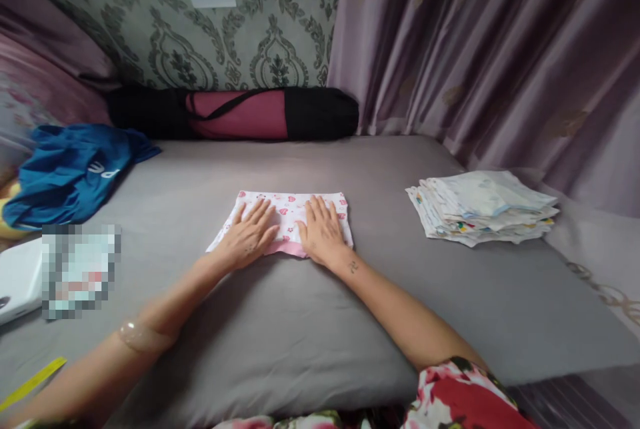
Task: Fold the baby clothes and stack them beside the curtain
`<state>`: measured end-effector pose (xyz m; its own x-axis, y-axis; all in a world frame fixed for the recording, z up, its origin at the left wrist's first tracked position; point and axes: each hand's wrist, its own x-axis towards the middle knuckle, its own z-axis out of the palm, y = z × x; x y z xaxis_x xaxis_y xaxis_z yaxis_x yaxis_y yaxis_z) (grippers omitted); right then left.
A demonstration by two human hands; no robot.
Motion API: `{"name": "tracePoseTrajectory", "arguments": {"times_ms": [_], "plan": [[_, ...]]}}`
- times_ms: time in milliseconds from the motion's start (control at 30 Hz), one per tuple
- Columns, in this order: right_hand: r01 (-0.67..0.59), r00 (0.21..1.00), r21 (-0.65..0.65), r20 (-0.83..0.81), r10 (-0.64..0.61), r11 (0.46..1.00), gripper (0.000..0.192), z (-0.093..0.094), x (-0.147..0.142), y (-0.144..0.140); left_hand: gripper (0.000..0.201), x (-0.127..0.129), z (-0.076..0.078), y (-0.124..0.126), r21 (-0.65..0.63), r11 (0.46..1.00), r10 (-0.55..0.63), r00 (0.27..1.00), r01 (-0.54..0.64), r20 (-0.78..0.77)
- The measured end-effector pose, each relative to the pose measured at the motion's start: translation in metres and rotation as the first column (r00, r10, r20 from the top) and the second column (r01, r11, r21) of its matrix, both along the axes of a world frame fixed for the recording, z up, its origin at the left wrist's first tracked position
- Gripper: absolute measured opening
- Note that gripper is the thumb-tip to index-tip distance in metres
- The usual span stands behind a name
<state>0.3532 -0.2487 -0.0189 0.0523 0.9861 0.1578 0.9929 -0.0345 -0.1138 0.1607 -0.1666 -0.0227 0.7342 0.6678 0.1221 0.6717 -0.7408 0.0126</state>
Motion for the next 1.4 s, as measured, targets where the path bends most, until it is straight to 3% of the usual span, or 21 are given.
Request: {"name": "tracePoseTrajectory", "arguments": {"times_ms": [100, 333, 467, 567, 633, 700, 800, 900, 967, 1067, 1233, 1333, 1400], "plan": [[-0.109, 0.994, -0.015, -0.033, 0.108, 0.994, 0.057, -0.004, -0.021, -0.007, 0.059, 0.011, -0.003, -0.016, -0.016, 0.996, -0.091, 0.996, 0.091, 0.002], [-0.108, 0.992, -0.015, -0.071, 0.107, 0.994, 0.056, -0.014, -0.024, -0.008, 0.058, 0.01, -0.016, -0.017, -0.058, 0.994, -0.09, 0.996, 0.089, -0.015], [-0.129, 0.983, -0.063, -0.142, 0.119, 0.99, 0.057, -0.009, -0.021, -0.006, 0.058, 0.011, -0.013, -0.012, -0.129, 0.986, -0.103, 0.995, 0.103, 0.011], [-0.19, 0.942, -0.085, -0.296, 0.157, 0.978, 0.056, 0.002, -0.006, -0.002, 0.056, 0.005, -0.004, 0.0, -0.208, 0.971, -0.096, 0.987, 0.122, 0.132], [-0.114, 0.907, -0.026, -0.411, 0.093, 0.993, 0.052, 0.01, 0.014, 0.001, 0.053, -0.005, 0.002, 0.013, -0.211, 0.977, 0.024, 0.965, 0.033, 0.262], [0.077, 0.853, -0.002, -0.518, -0.067, 0.997, 0.044, 0.017, 0.041, 0.001, 0.051, -0.019, 0.007, 0.028, -0.204, 0.967, 0.213, 0.921, -0.152, 0.327], [0.296, 0.68, -0.178, -0.651, -0.338, 0.938, 0.031, 0.02, 0.079, -0.005, 0.049, -0.04, 0.015, 0.046, -0.325, 0.857, 0.475, 0.858, -0.4, 0.195], [0.381, 0.486, -0.386, -0.689, -0.537, 0.84, 0.024, 0.017, 0.099, -0.014, 0.042, -0.049, 0.025, 0.05, -0.432, 0.768, 0.544, 0.838, -0.472, 0.051], [0.387, 0.42, -0.45, -0.691, -0.589, 0.805, 0.025, 0.015, 0.099, -0.018, 0.039, -0.046, 0.031, 0.048, -0.485, 0.736, 0.549, 0.836, -0.473, 0.017], [0.354, 0.4, -0.471, -0.705, -0.586, 0.808, 0.029, 0.017, 0.089, -0.019, 0.041, -0.04, 0.035, 0.047, -0.554, 0.677, 0.587, 0.81, -0.484, 0.01], [0.271, 0.282, -0.545, -0.743, -0.607, 0.793, 0.031, 0.028, 0.079, -0.016, 0.044, -0.041, 0.022, 0.058, -0.663, 0.592, 0.64, 0.767, -0.458, 0.042], [0.207, 0.224, -0.594, -0.744, -0.629, 0.777, 0.033, 0.029, 0.08, -0.012, 0.042, -0.043, 0.018, 0.062, -0.7, 0.572, 0.639, 0.767, -0.428, 0.053], [0.173, 0.25, -0.596, -0.743, -0.621, 0.784, 0.034, 0.028, 0.08, -0.011, 0.038, -0.042, 0.021, 0.061, -0.681, 0.597, 0.624, 0.779, -0.424, 0.061]]}}
